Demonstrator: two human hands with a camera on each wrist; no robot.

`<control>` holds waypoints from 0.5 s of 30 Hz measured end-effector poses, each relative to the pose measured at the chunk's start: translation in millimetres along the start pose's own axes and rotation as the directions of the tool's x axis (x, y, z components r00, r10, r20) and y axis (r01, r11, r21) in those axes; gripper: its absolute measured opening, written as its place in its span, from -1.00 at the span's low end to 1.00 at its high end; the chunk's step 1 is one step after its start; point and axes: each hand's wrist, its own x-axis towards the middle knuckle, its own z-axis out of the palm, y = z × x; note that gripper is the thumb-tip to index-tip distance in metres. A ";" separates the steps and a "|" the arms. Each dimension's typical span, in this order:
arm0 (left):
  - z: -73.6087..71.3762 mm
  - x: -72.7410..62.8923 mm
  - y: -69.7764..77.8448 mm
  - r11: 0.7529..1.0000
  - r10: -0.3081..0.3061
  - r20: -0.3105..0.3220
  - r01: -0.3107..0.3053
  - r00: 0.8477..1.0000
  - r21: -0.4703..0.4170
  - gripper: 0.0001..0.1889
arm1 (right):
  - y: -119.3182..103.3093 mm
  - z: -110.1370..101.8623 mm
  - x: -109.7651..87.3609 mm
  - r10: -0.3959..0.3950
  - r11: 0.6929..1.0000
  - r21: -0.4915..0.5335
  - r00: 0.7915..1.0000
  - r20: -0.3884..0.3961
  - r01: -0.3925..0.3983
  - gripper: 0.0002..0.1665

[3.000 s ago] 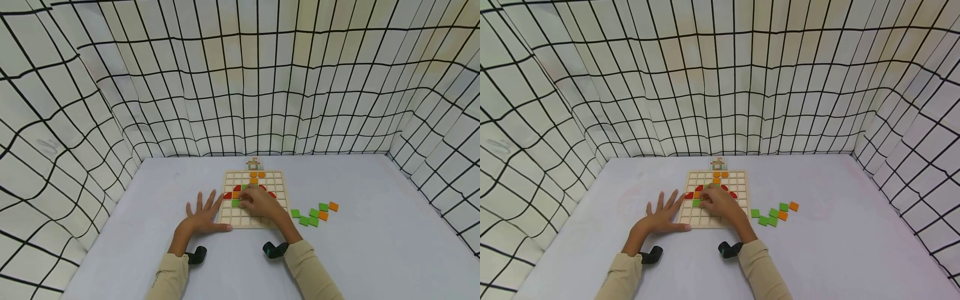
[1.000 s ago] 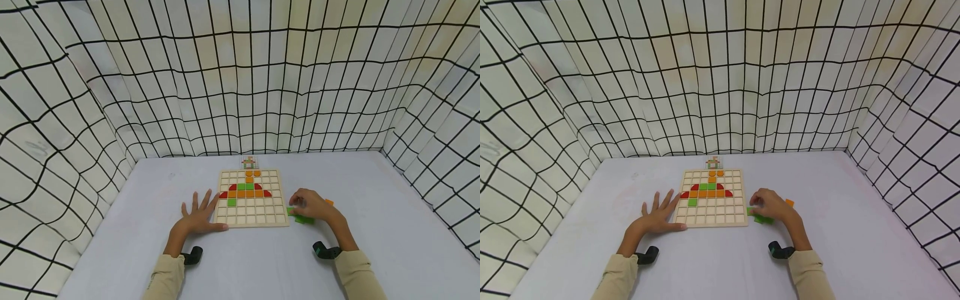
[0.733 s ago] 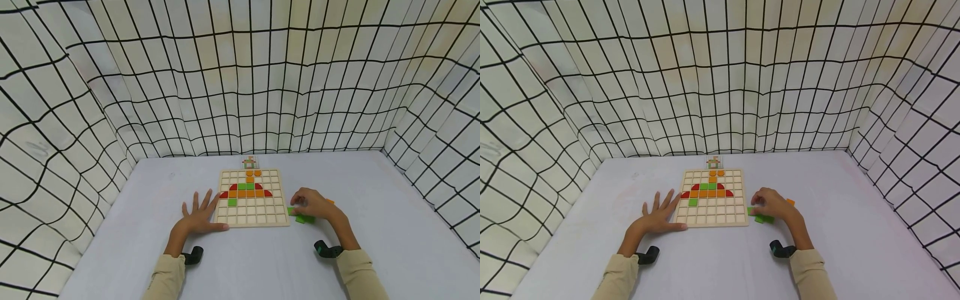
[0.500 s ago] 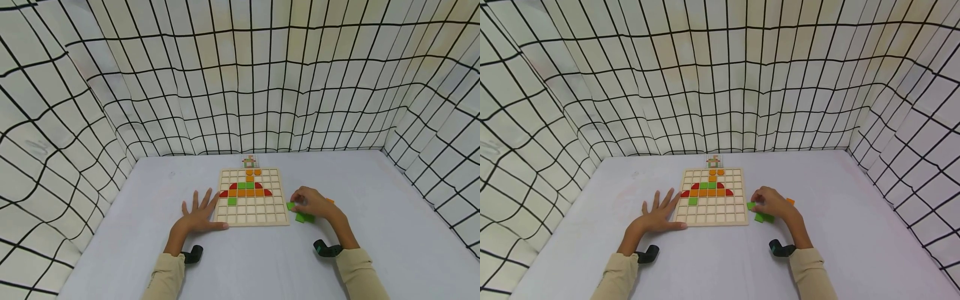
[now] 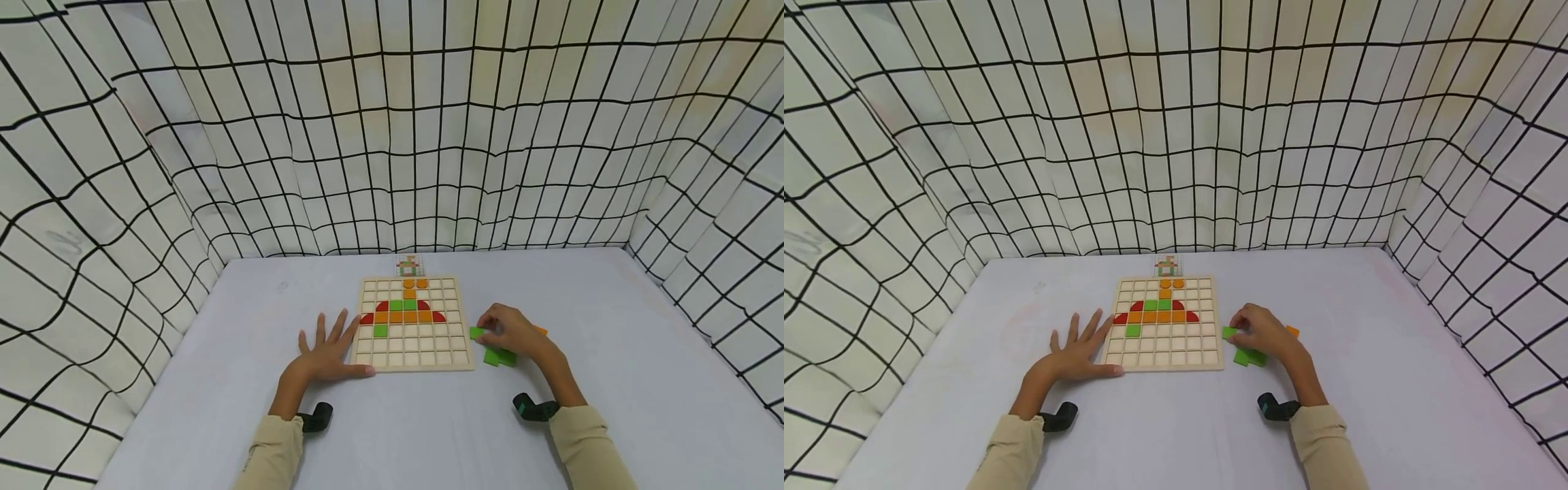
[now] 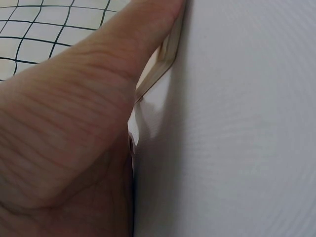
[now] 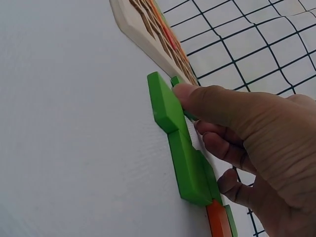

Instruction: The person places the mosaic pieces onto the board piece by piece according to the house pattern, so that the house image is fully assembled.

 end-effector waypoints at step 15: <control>-1.4 -2.8 0.8 1.000 0.003 -0.002 -0.003 1.000 0.005 0.19 | 1.1 1.9 2.7 0.021 1.000 -0.005 1.000 -0.010 -0.021 -0.72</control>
